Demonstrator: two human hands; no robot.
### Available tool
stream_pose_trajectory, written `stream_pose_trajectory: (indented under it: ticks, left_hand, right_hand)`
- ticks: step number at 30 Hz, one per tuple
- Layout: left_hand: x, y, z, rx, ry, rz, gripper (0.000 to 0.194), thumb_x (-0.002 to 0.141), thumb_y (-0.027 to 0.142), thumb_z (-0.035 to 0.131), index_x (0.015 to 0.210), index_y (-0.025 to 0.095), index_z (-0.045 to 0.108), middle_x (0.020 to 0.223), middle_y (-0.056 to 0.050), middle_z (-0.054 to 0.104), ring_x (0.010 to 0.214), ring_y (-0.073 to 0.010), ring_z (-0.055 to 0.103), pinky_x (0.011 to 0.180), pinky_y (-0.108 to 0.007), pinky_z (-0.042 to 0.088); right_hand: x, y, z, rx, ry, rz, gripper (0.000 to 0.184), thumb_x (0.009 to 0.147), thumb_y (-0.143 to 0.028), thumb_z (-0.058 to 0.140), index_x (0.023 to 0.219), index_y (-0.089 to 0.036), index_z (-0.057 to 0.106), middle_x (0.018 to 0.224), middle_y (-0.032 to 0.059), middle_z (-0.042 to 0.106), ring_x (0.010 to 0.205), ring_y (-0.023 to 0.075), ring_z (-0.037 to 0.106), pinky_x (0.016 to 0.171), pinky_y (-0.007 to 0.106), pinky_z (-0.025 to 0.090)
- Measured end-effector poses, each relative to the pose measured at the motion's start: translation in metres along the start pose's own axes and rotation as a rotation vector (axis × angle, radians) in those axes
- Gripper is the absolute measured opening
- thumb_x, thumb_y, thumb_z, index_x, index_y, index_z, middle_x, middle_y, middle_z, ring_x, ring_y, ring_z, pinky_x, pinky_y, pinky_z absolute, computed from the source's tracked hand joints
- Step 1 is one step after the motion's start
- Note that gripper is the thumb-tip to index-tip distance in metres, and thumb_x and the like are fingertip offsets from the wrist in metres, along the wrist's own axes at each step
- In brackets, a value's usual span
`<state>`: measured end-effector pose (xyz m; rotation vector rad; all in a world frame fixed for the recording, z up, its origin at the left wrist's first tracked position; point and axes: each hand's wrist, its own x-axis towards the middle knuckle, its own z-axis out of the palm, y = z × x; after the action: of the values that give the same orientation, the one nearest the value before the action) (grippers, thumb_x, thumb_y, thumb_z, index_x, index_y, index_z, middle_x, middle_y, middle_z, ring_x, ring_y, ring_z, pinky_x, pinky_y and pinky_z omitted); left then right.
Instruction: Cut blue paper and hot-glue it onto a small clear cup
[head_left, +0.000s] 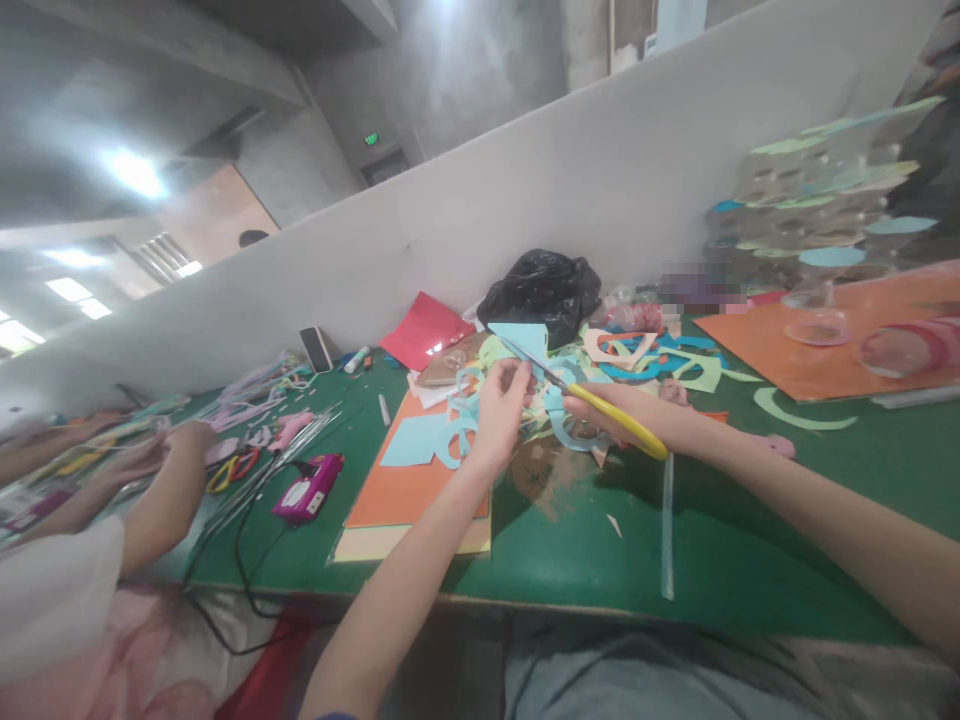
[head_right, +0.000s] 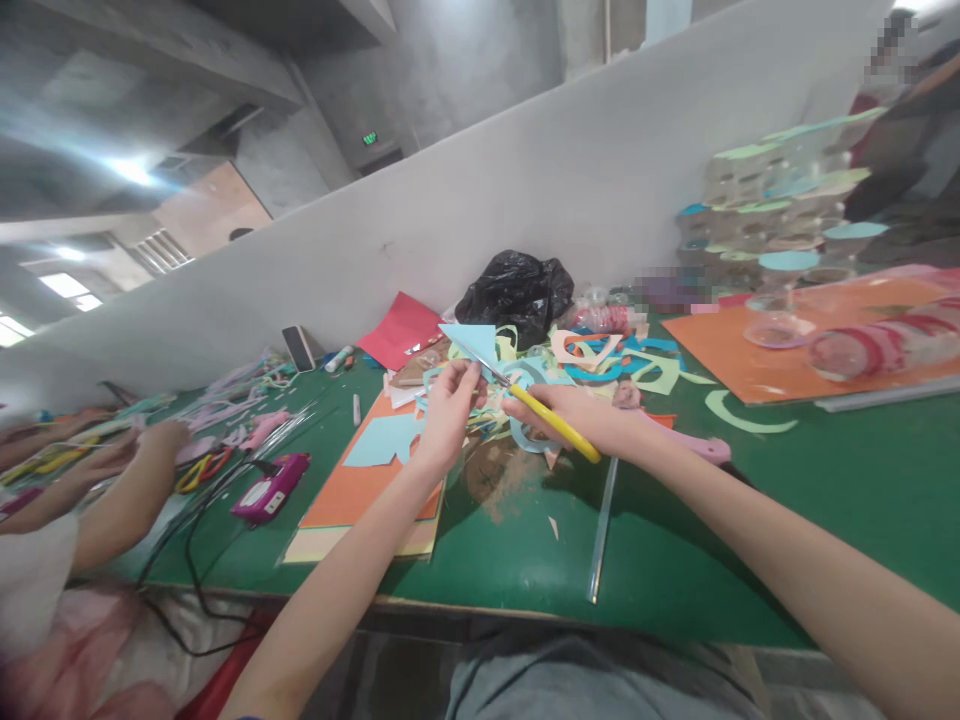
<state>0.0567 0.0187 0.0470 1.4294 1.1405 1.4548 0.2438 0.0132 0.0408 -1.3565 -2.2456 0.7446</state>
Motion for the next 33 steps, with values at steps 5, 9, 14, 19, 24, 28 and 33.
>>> stream_pose_trajectory:
  ticks: [5,9,14,19,24,28,33]
  left_hand:
    - [0.001,-0.002,0.0,-0.008,0.009,-0.013,0.023,0.087,0.039,0.066,0.081,0.018,0.058,0.072,0.001,0.06,0.065,-0.0103,0.055,0.065,-0.024,0.044]
    - [-0.001,-0.007,0.001,-0.038,-0.034,-0.011,0.022,0.087,0.039,0.065,0.081,0.018,0.059,0.075,-0.001,0.065,0.067,-0.011,0.058,0.068,-0.026,0.046]
    - [-0.002,-0.005,0.002,-0.062,-0.045,-0.027,0.024,0.085,0.039,0.068,0.079,0.018,0.06,0.074,-0.002,0.066,0.065,-0.0104,0.056,0.068,-0.026,0.046]
    - [-0.003,0.0,0.002,-0.083,-0.04,-0.05,0.026,0.083,0.04,0.071,0.079,0.017,0.06,0.075,-0.002,0.067,0.065,-0.0101,0.057,0.069,-0.026,0.046]
    - [-0.004,0.0,0.003,-0.11,-0.047,-0.077,0.027,0.082,0.041,0.072,0.078,0.017,0.059,0.074,-0.002,0.066,0.065,-0.0099,0.057,0.069,-0.026,0.046]
    - [-0.004,-0.004,0.002,-0.103,-0.077,-0.092,0.026,0.083,0.041,0.071,0.081,0.017,0.061,0.077,-0.003,0.068,0.07,-0.0114,0.061,0.073,-0.027,0.048]
    - [-0.004,-0.003,0.001,-0.098,-0.086,-0.077,0.026,0.084,0.041,0.07,0.079,0.017,0.061,0.077,-0.002,0.068,0.066,-0.0105,0.059,0.071,-0.026,0.046]
  right_hand:
    - [-0.002,0.007,0.004,-0.006,0.016,-0.036,0.051,0.093,-0.072,0.042,0.086,-0.023,0.054,0.071,0.0013,0.062,0.059,0.0172,0.056,0.057,0.029,0.042]
    - [-0.001,0.011,0.009,-0.063,0.051,-0.085,0.047,0.095,-0.067,0.038,0.086,-0.023,0.052,0.07,0.0,0.059,0.057,0.0165,0.053,0.061,0.03,0.043]
    - [0.001,0.007,0.006,-0.038,0.061,-0.101,0.06,0.092,-0.077,0.031,0.079,-0.022,0.052,0.069,0.0014,0.059,0.061,0.0171,0.052,0.059,0.029,0.04]
    - [0.0,0.0,-0.001,0.024,0.001,0.016,0.063,0.088,-0.082,0.038,0.079,-0.022,0.055,0.064,0.0025,0.06,0.06,0.0191,0.057,0.058,0.029,0.041]
    - [0.002,0.01,0.006,0.031,0.033,-0.045,0.06,0.086,-0.081,0.043,0.081,-0.022,0.053,0.074,0.0036,0.064,0.064,0.0191,0.057,0.058,0.029,0.043]
    - [0.003,0.014,0.009,0.04,0.028,-0.073,0.059,0.088,-0.08,0.044,0.083,-0.022,0.055,0.076,0.0032,0.064,0.065,0.019,0.057,0.061,0.03,0.046]
    - [0.002,0.003,0.002,0.043,0.029,-0.014,0.066,0.087,-0.083,0.04,0.081,-0.021,0.061,0.075,0.0062,0.067,0.068,0.0221,0.061,0.064,0.031,0.046]
